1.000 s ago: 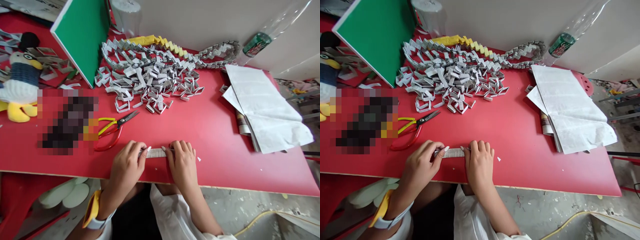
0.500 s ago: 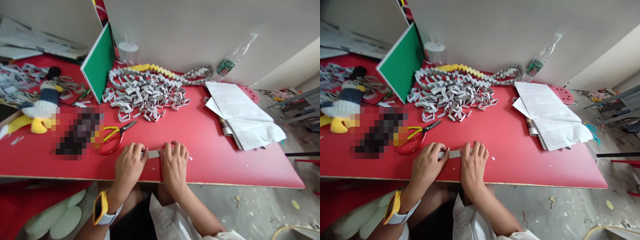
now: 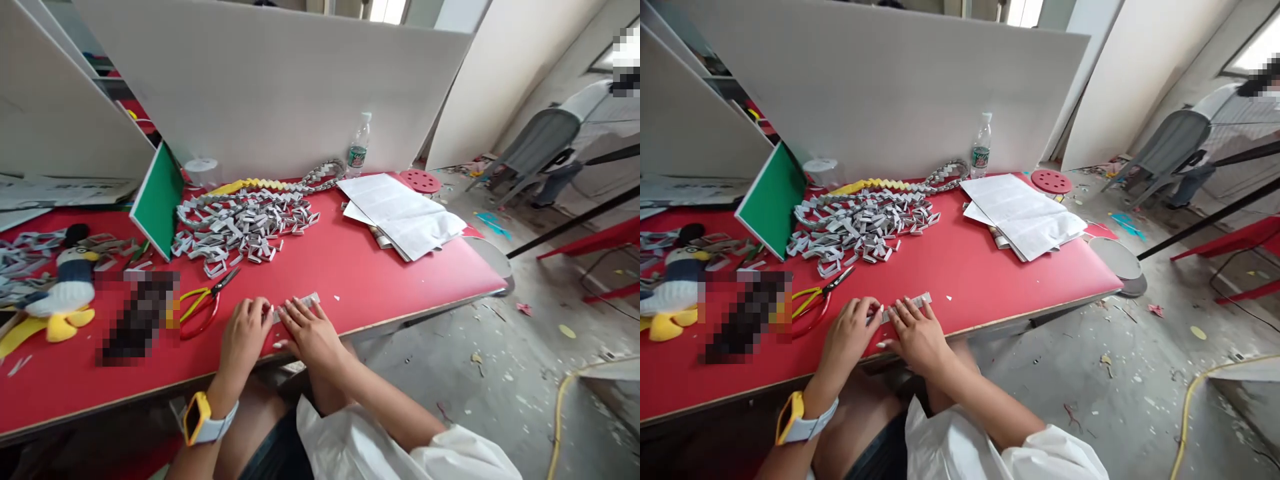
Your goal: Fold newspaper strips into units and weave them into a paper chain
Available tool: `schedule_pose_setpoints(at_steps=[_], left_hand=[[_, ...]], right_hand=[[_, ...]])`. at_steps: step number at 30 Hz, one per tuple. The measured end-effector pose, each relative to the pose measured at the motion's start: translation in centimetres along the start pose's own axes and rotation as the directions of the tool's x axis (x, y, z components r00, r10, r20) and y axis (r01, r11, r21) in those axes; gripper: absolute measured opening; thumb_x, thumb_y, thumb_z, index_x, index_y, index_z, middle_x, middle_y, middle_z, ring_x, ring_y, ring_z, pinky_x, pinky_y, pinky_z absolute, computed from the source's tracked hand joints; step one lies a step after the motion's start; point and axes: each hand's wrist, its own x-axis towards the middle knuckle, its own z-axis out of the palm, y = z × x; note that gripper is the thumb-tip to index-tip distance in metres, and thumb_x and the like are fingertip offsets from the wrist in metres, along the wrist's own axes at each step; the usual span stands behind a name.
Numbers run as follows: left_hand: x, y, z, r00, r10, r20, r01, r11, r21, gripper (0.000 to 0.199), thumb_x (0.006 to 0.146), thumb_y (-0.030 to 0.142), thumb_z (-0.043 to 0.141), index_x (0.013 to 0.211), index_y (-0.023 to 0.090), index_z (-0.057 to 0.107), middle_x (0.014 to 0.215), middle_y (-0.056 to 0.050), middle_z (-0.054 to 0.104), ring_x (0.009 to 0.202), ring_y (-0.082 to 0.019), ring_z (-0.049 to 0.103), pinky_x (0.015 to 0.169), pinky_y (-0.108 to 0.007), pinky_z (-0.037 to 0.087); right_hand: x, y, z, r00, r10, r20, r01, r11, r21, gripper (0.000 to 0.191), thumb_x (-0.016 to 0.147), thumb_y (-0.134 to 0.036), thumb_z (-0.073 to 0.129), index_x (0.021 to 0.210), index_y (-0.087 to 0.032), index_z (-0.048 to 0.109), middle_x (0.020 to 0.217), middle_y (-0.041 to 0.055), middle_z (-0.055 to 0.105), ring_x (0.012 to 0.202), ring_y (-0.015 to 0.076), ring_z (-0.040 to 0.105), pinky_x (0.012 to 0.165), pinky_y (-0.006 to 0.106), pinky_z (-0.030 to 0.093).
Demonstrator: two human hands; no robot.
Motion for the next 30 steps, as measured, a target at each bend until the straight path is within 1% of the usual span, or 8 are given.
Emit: schedule_pose_setpoints(at_steps=[3,7,10,13,17,21,25,30], left_hand=[[-0.3,0.1,-0.2,0.995,0.092,-0.025,-0.091,0.996,0.024,0.027,0.094,0.020,0.045,0.117,0.018,0.058,0.101,-0.012,0.057,0.094,-0.025,0.058,0.080,-0.035,0.047],[-1.0,0.4,-0.8,0.951,0.301,0.075,-0.302,0.953,0.003,0.033,0.092,0.010,0.041,0.110,0.023,0.066,0.107,-0.012,0.059,0.096,-0.024,0.057,0.082,-0.036,0.047],[-1.3,0.9,-1.5,0.939,0.336,0.077,-0.336,0.942,-0.015,0.036,0.088,0.005,0.043,0.109,0.023,0.067,0.101,-0.010,0.062,0.093,-0.022,0.060,0.077,-0.034,0.047],[-0.9,1.2,-2.1,0.932,0.361,0.044,-0.360,0.933,-0.029,0.028,0.086,0.008,0.048,0.101,0.020,0.068,0.094,-0.009,0.063,0.088,-0.021,0.061,0.074,-0.033,0.046],[0.1,0.9,-2.2,0.918,0.396,0.009,-0.395,0.916,-0.076,0.017,0.089,0.017,0.052,0.087,0.019,0.069,0.086,-0.006,0.064,0.083,-0.018,0.062,0.075,-0.031,0.047],[0.1,0.1,-1.8,0.927,0.375,-0.002,-0.370,0.915,-0.161,0.019,0.090,0.016,0.049,0.090,0.019,0.068,0.087,-0.007,0.066,0.084,-0.018,0.062,0.079,-0.031,0.047],[-0.2,-0.3,-1.4,0.954,0.298,0.014,-0.285,0.924,-0.254,0.022,0.093,0.022,0.046,0.097,0.019,0.067,0.093,-0.008,0.068,0.089,-0.018,0.062,0.084,-0.031,0.047],[0.2,-0.3,-0.5,0.990,0.137,0.041,-0.116,0.938,-0.328,0.022,0.092,0.032,0.048,0.095,0.019,0.066,0.092,-0.007,0.067,0.090,-0.019,0.062,0.081,-0.030,0.047]], right_hand=[[-0.5,0.3,-0.8,0.999,0.035,-0.010,-0.035,0.999,0.028,0.060,0.097,-0.049,0.039,0.146,-0.015,0.038,0.151,0.0102,0.042,0.143,0.0216,0.034,0.120,0.051,0.018],[-1.5,0.4,-1.7,0.991,0.114,-0.070,-0.114,0.993,0.001,0.052,0.099,-0.044,0.038,0.144,-0.017,0.040,0.147,0.0099,0.047,0.141,0.0195,0.038,0.121,0.051,0.015],[-1.5,0.5,-1.9,0.988,0.111,-0.106,-0.116,0.992,-0.044,0.042,0.101,-0.034,0.037,0.139,-0.020,0.047,0.142,0.0095,0.055,0.135,0.0191,0.045,0.117,0.051,0.021],[-0.8,0.6,-2.3,0.988,0.072,-0.136,-0.088,0.990,-0.112,0.030,0.100,-0.026,0.040,0.122,-0.023,0.060,0.129,0.0093,0.064,0.118,0.0212,0.057,0.109,0.051,0.030],[0.2,1.1,-3.2,0.989,0.020,-0.149,-0.047,0.982,-0.181,0.020,0.096,-0.023,0.049,0.093,-0.020,0.068,0.117,0.0094,0.066,0.104,0.0211,0.058,0.097,0.041,0.037],[0.6,1.8,-3.8,0.995,-0.029,-0.094,0.013,0.985,-0.174,0.016,0.097,-0.025,0.049,0.097,-0.020,0.064,0.095,0.0050,0.067,0.094,0.0175,0.056,0.085,0.031,0.037],[1.0,2.4,-4.0,0.998,-0.007,-0.055,0.000,0.991,-0.134,0.017,0.098,-0.026,0.045,0.102,-0.020,0.061,0.099,0.0046,0.067,0.098,0.0175,0.055,0.084,0.030,0.034],[1.7,2.5,-3.5,0.995,0.094,-0.035,-0.098,0.989,-0.112,0.017,0.098,-0.026,0.045,0.103,-0.018,0.060,0.105,0.0068,0.066,0.101,0.0184,0.055,0.080,0.029,0.034]])
